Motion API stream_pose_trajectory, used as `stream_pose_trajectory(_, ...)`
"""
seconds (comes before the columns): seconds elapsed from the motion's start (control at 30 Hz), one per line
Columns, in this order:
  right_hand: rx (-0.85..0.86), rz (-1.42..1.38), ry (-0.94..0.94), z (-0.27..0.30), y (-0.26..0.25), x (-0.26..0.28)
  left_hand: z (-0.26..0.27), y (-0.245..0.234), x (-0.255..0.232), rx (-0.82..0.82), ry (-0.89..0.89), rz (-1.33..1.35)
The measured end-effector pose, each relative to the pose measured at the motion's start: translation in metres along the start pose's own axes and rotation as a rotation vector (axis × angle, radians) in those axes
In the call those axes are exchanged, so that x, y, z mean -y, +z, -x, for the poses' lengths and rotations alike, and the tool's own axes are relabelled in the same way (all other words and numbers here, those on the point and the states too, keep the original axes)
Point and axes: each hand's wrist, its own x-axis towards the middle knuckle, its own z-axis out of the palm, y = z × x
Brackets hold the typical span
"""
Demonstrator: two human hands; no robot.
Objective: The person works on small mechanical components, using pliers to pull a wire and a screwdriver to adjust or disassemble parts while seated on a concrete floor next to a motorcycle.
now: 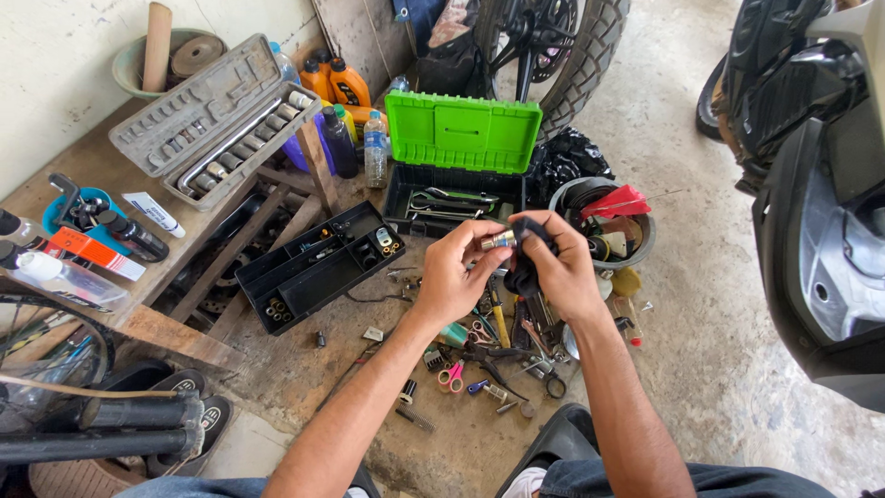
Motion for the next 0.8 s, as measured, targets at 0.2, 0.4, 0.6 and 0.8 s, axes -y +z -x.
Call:
stream_pose_trajectory(0.2, -0.221, -0.204, 0.166, -0.020, -0.021, -0.027, -0.005, -0.001, 0.033, -0.090, -0.049, -0.101)
stream_pose_trajectory(0.4, -0.246, -0.225, 0.265, -0.041, -0.043, -0.103, -0.003, -0.006, 0.092, -0.080, -0.325, -0.213)
stream_pose_trajectory(0.6, -0.230, 0.115, 0.484, -0.049, -0.060, -0.179, 0.017, -0.005, 0.169, -0.067, -0.407, -0.280)
stream_pose_trajectory(0.8, -0.232, 0.454, 0.586, -0.034, -0.093, -0.264, 0.032, -0.005, 0.228, -0.052, -0.502, -0.339)
